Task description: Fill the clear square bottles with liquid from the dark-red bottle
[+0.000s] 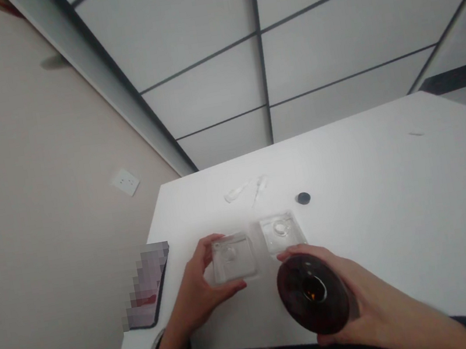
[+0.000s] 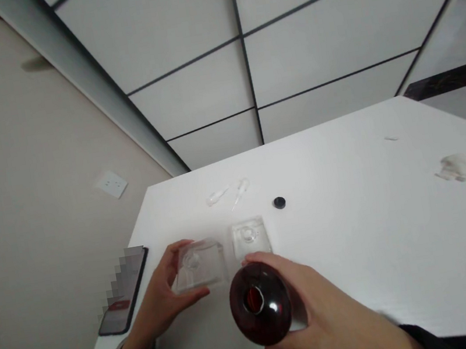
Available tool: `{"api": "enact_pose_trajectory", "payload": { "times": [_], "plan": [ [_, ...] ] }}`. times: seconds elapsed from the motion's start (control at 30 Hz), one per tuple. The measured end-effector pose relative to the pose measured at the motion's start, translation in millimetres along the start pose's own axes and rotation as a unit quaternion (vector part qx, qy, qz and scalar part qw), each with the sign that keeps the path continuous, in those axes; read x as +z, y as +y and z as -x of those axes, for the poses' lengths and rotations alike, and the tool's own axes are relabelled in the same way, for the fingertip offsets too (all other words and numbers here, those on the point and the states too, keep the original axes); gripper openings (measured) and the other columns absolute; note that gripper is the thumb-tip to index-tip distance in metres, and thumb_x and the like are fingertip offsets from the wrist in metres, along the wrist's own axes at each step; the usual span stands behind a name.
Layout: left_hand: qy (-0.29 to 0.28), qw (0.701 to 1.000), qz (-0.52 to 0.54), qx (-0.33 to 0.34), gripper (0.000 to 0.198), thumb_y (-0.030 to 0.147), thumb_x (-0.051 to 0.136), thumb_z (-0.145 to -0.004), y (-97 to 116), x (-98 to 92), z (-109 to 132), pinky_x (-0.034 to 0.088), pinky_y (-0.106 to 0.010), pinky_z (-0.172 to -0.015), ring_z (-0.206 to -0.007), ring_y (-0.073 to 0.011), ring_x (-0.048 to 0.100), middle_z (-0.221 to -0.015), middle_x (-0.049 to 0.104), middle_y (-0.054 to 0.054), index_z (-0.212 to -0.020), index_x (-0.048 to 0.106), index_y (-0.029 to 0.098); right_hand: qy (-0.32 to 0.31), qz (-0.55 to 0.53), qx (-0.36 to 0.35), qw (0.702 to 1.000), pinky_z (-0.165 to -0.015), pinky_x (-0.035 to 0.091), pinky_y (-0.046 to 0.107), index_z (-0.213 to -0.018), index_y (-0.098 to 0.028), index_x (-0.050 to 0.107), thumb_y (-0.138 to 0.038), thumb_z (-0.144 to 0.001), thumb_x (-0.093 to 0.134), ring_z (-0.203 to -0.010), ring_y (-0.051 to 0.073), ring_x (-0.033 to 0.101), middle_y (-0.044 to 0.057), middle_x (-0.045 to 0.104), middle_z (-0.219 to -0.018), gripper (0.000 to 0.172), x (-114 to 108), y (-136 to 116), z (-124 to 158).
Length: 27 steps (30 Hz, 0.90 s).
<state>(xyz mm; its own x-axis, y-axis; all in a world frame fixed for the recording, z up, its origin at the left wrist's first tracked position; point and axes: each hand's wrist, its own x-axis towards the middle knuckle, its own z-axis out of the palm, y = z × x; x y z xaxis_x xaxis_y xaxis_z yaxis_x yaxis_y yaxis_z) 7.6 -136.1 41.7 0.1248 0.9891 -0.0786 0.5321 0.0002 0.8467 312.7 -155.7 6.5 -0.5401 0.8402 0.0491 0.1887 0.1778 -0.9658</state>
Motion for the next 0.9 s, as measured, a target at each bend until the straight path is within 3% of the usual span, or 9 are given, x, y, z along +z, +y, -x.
{"api": "enact_pose_trajectory", "payload": {
  "times": [0.2, 0.37, 0.43, 0.6, 0.9],
  "plan": [
    [-0.008, 0.997, -0.056, 0.045, 0.078, 0.039, 0.096, -0.069, 32.9, -27.5, 25.0, 0.053, -0.052, -0.117, -0.137, -0.036, 0.063, -0.144, 0.068, -0.01, -0.139, 0.063, 0.032, 0.022, -0.001, 0.005, 1.0, -0.12, 0.044, 0.064, -0.155, -0.028, 0.045, -0.042, -0.071, 0.095, -0.145, 0.041, 0.054, 0.017, 0.055, -0.157, 0.099, 6.6, 1.0, 1.1],
    [-0.038, 0.99, -0.114, 0.073, 0.092, 0.042, 0.096, -0.069, 57.9, -34.4, 35.7, 0.062, -0.049, -0.108, -0.142, -0.0357, 0.061, -0.158, 0.06, -0.008, -0.151, 0.055, 0.039, 0.026, -0.042, 0.024, 0.998, -0.111, 0.053, 0.056, -0.143, -0.025, 0.048, -0.033, -0.072, 0.092, -0.13, 0.036, 0.065, 0.016, 0.065, -0.142, 0.084, 11.5, -6.1, -2.2],
    [-0.038, 0.989, -0.122, 0.08, 0.093, 0.042, 0.097, -0.068, 64.8, -34.2, 37.4, 0.064, -0.048, -0.104, -0.138, -0.0347, 0.064, -0.156, 0.061, -0.008, -0.151, 0.055, 0.039, 0.029, -0.049, 0.013, 0.998, -0.11, 0.053, 0.055, -0.141, -0.025, 0.05, -0.033, -0.071, 0.093, -0.128, 0.036, 0.066, 0.015, 0.066, -0.139, 0.082, 13.2, -6.2, -3.7],
    [-0.026, 0.988, -0.122, 0.088, 0.073, 0.042, 0.097, -0.066, 81.4, -35.8, 37.7, 0.064, -0.048, -0.104, -0.124, -0.0315, 0.071, -0.137, 0.071, -0.009, -0.132, 0.065, 0.032, 0.03, -0.055, -0.01, 0.998, -0.111, 0.052, 0.054, -0.141, -0.025, 0.053, -0.038, -0.074, 0.093, -0.129, 0.036, 0.066, 0.013, 0.067, -0.139, 0.08, 15.1, -3.1, -6.1],
    [-0.05, 0.965, -0.221, 0.132, 0.077, 0.044, 0.095, -0.07, 104.1, -41.9, 33.2, 0.063, -0.047, -0.104, -0.12, -0.0323, 0.075, -0.135, 0.076, -0.006, -0.14, 0.066, 0.036, 0.025, -0.049, -0.029, 0.998, -0.112, 0.051, 0.056, -0.146, -0.025, 0.052, -0.039, -0.075, 0.093, -0.131, 0.036, 0.065, 0.014, 0.067, -0.143, 0.083, 15.8, -2.8, -6.5]
  ]
}}
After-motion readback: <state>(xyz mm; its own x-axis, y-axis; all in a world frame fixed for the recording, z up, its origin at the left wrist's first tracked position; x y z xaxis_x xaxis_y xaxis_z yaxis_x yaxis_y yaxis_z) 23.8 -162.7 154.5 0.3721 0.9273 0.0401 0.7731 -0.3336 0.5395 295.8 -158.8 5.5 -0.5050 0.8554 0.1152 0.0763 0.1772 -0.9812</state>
